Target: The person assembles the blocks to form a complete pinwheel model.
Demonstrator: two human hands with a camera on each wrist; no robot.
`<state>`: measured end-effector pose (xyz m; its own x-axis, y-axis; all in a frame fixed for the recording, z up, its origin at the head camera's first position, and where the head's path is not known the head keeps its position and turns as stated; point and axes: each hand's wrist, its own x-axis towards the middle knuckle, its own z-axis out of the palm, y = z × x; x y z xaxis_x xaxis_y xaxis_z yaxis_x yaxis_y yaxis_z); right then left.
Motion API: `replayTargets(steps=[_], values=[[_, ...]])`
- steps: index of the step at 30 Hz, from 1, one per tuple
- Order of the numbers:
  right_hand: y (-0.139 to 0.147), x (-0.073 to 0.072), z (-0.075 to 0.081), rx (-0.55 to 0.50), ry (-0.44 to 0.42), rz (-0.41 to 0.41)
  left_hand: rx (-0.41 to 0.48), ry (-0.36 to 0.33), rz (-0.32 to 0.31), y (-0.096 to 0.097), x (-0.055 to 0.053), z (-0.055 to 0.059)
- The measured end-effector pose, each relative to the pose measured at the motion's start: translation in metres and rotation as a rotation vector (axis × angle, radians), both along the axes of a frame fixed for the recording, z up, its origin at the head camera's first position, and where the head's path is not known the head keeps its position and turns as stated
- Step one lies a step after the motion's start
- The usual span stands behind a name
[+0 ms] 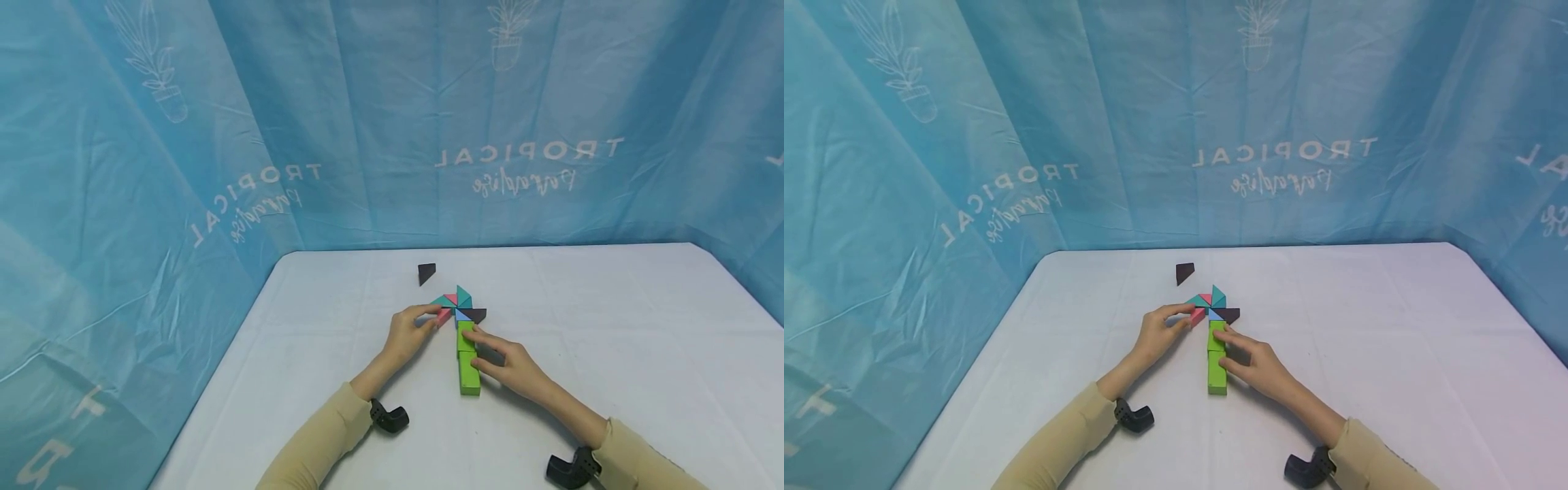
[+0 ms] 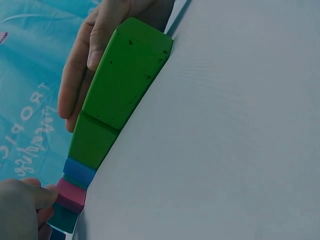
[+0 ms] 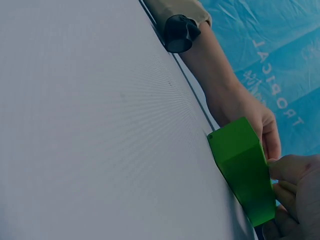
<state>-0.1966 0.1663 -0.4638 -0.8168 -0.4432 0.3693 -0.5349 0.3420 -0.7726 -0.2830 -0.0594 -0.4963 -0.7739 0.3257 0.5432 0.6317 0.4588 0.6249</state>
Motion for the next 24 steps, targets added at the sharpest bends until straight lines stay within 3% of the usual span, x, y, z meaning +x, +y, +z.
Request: replayTargets(steps=[7, 14, 18, 21, 24], values=[[0.001, -0.002, -0.003, 0.003, 0.013, 0.002, 0.008, -0.019, 0.004, 0.007, -0.002, 0.001], [0.007, -0.015, -0.03, -0.015, 0.004, -0.007, 0.034, -0.046, -0.005, 0.011, -0.004, 0.0], [0.01, -0.019, -0.036, -0.014, 0.002, 0.003, 0.038, -0.032, -0.009, 0.012, -0.005, 0.001], [0.011, -0.019, -0.037, -0.023, -0.004, 0.011, 0.048, -0.027, 0.004, 0.012, -0.008, 0.008], [0.01, -0.02, -0.037, -0.024, -0.007, 0.011, 0.072, 0.013, 0.02, 0.011, -0.017, 0.023]])
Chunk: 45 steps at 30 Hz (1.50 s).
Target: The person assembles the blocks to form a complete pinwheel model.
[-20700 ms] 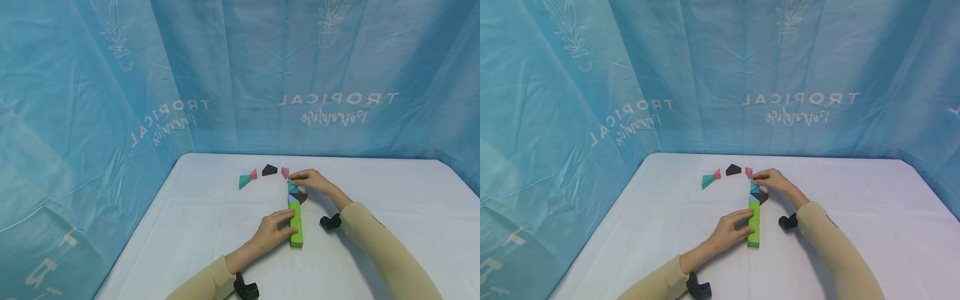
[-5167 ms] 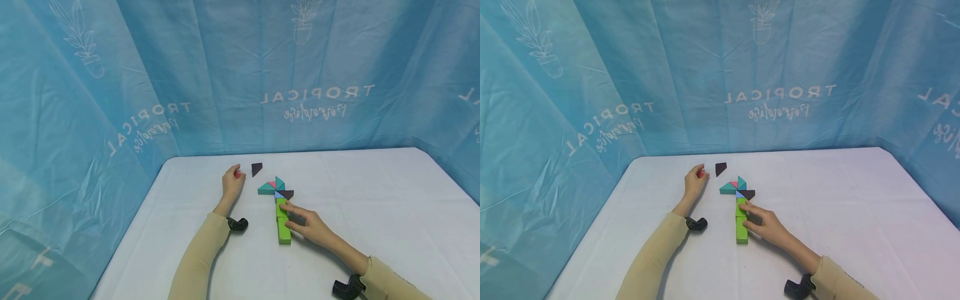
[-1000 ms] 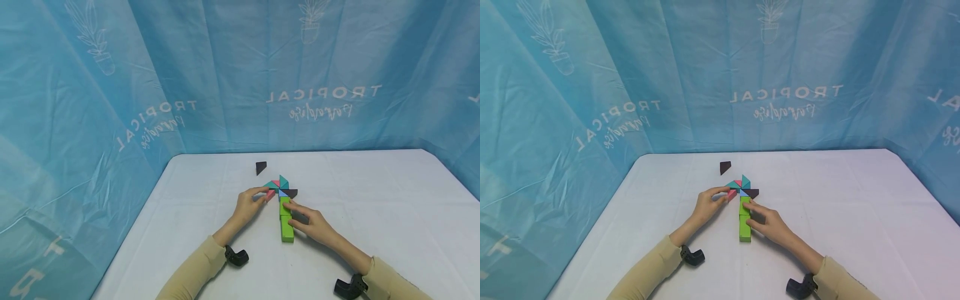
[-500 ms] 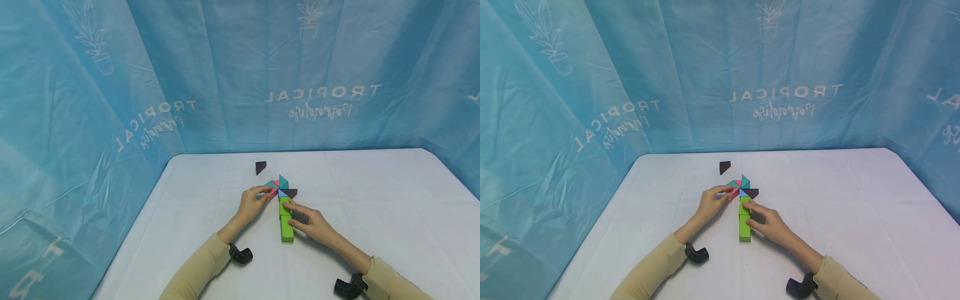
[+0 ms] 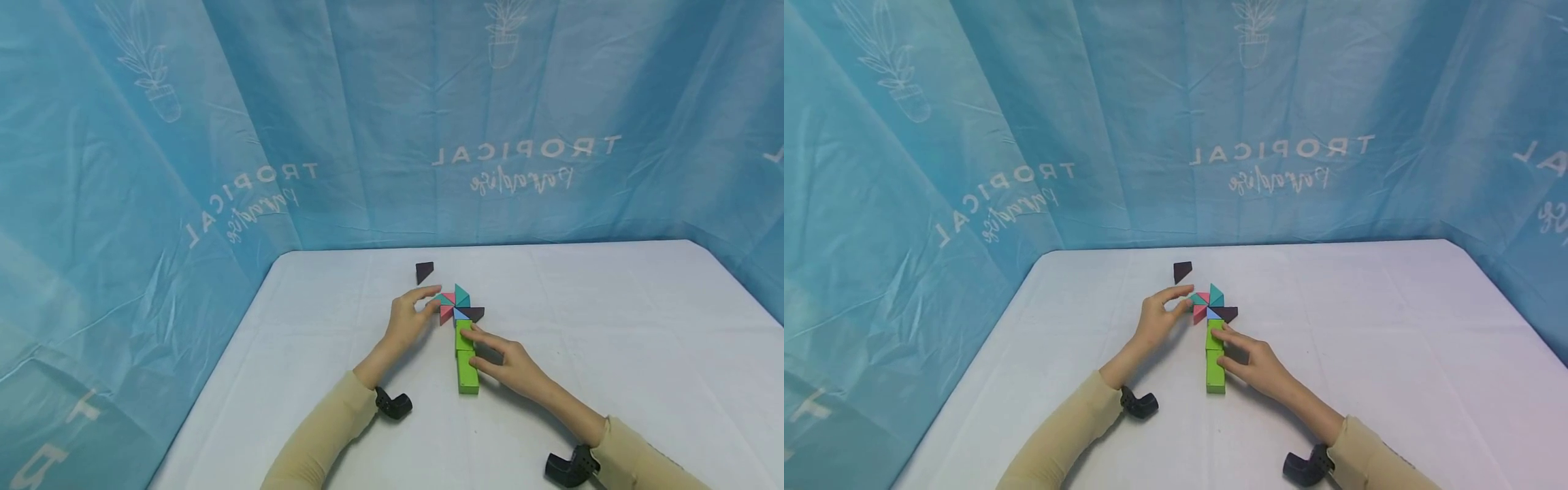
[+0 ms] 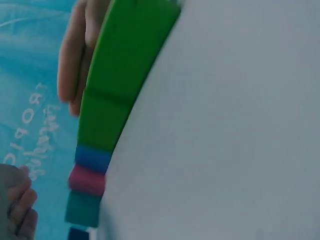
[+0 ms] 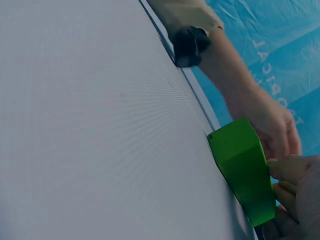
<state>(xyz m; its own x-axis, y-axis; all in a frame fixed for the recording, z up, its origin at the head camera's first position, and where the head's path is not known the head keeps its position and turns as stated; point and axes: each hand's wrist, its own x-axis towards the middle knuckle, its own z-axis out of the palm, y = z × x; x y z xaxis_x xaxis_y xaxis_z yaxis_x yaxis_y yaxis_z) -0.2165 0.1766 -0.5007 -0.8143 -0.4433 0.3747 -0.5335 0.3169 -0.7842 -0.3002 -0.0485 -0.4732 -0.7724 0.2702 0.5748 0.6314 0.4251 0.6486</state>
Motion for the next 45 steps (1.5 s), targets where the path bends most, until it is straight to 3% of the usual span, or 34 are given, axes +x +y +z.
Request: replayTargets(steps=[3, 6, 10, 13, 16, 21, 26, 34, 39, 45], values=[[-0.001, -0.001, 0.0, -0.001, -0.006, -0.002, 0.029, 0.063, 0.017, -0.002, -0.017, 0.017], [-0.002, -0.002, 0.0, -0.003, -0.012, -0.004, 0.063, 0.07, 0.048, -0.008, -0.037, 0.024], [-0.004, -0.002, -0.002, -0.01, -0.009, 0.004, 0.119, -0.058, 0.103, -0.019, -0.061, 0.016], [-0.005, -0.001, -0.004, -0.013, -0.019, 0.005, 0.129, -0.191, 0.122, -0.027, -0.072, 0.004], [-0.005, 0.002, -0.004, -0.008, -0.037, 0.005, 0.095, -0.258, 0.112, -0.032, -0.075, -0.009], [-0.006, 0.005, -0.004, -0.013, -0.047, 0.007, 0.074, -0.251, 0.082, -0.035, -0.077, -0.021], [-0.005, 0.007, -0.007, -0.018, -0.043, 0.005, 0.081, -0.313, 0.049, -0.037, -0.08, -0.027], [-0.004, 0.007, -0.007, -0.01, -0.032, 0.01, 0.009, -0.324, -0.033, -0.037, -0.082, -0.025], [-0.002, 0.004, -0.004, -0.001, -0.027, 0.005, -0.04, -0.279, -0.022, -0.034, -0.083, -0.023], [0.0, 0.001, 0.0, -0.006, -0.008, 0.007, -0.067, -0.234, 0.038, -0.027, -0.086, -0.021]])
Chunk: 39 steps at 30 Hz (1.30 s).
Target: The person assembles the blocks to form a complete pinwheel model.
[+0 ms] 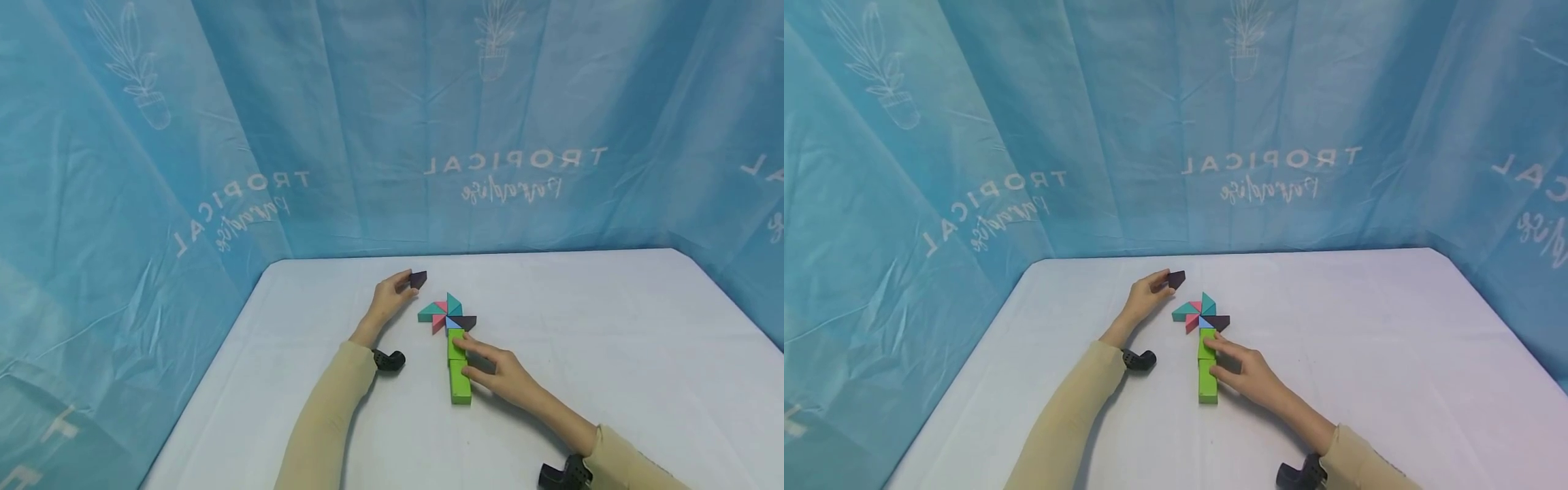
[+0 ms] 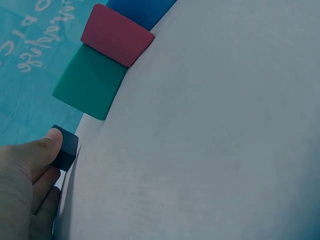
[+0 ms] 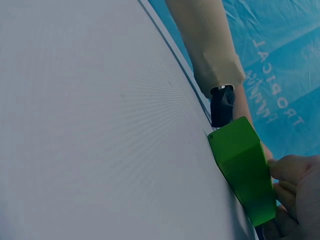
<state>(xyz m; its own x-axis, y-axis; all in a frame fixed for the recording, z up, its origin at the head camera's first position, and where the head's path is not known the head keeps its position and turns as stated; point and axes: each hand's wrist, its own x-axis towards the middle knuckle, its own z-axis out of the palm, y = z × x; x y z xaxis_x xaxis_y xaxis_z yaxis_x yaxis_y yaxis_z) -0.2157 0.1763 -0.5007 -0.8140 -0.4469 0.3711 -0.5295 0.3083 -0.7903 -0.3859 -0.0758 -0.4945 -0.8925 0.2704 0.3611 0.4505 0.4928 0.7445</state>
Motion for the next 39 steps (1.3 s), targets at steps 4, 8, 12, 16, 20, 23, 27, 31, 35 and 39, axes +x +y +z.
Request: replayTargets(steps=[4, 8, 12, 16, 20, 23, 27, 31, 35, 39], values=[[0.0, -0.001, 0.001, 0.007, 0.001, -0.005, -0.009, 0.015, 0.026, 0.002, 0.0, 0.002], [0.001, -0.002, 0.002, 0.01, 0.002, -0.01, -0.022, 0.025, 0.048, 0.003, -0.001, 0.003], [0.0, -0.002, 0.002, 0.004, -0.001, -0.003, -0.007, 0.039, 0.07, 0.003, -0.002, 0.009], [0.0, -0.002, 0.0, 0.009, 0.007, -0.001, 0.017, 0.067, 0.086, 0.003, -0.003, 0.021], [0.0, -0.001, -0.001, 0.012, 0.01, -0.004, 0.006, 0.092, 0.109, 0.004, -0.003, 0.035], [0.001, -0.001, 0.0, 0.01, 0.003, -0.005, -0.002, 0.093, 0.124, 0.007, 0.002, 0.044], [0.002, -0.002, -0.001, 0.012, 0.006, -0.005, -0.005, 0.122, 0.112, 0.014, 0.013, 0.056], [0.002, -0.002, -0.001, 0.004, 0.006, -0.002, 0.001, 0.169, 0.085, 0.022, 0.027, 0.066], [0.002, -0.002, -0.002, 0.005, 0.0, 0.0, 0.031, 0.158, 0.075, 0.028, 0.045, 0.073], [0.001, 0.001, 0.004, 0.011, 0.005, -0.002, 0.079, 0.116, 0.073, 0.032, 0.065, 0.075]])
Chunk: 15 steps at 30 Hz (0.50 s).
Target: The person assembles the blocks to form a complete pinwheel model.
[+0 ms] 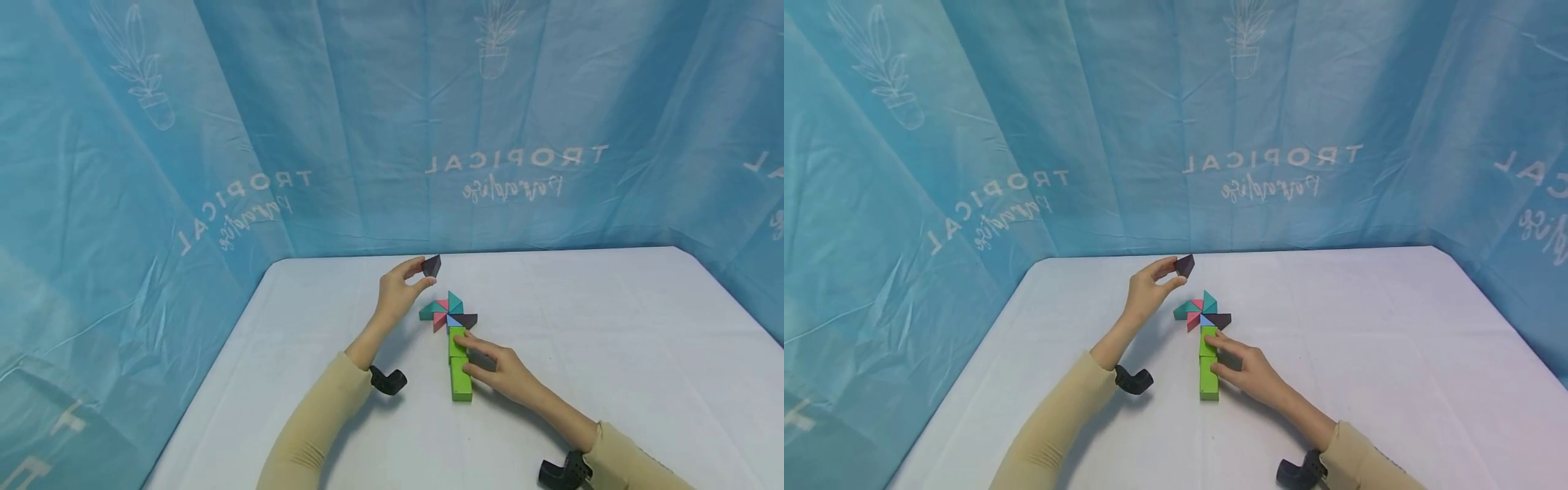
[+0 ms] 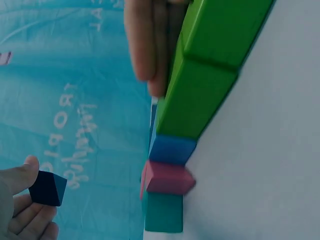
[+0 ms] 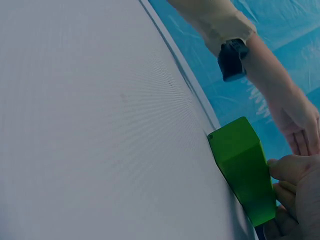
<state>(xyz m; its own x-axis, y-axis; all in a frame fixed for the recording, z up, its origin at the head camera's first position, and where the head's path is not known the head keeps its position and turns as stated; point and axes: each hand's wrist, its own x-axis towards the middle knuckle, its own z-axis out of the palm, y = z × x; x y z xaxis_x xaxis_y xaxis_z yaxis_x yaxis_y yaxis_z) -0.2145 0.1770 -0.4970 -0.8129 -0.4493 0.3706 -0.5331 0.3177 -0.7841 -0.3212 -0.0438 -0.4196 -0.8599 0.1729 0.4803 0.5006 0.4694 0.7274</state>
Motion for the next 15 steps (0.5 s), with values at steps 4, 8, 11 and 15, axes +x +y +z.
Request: replayTargets(steps=[4, 8, 11, 15], values=[[-0.001, 0.004, 0.006, 0.001, 0.009, -0.006, 0.016, -0.028, -0.003, 0.002, 0.019, 0.0], [0.001, -0.001, -0.004, -0.008, 0.016, 0.001, 0.01, -0.043, -0.018, 0.002, 0.034, -0.001], [0.0, -0.002, -0.005, -0.02, 0.022, 0.006, 0.015, -0.044, -0.024, 0.003, 0.044, -0.003], [-0.001, -0.002, -0.004, -0.009, 0.02, -0.006, 0.037, -0.059, -0.021, 0.004, 0.055, -0.01]])
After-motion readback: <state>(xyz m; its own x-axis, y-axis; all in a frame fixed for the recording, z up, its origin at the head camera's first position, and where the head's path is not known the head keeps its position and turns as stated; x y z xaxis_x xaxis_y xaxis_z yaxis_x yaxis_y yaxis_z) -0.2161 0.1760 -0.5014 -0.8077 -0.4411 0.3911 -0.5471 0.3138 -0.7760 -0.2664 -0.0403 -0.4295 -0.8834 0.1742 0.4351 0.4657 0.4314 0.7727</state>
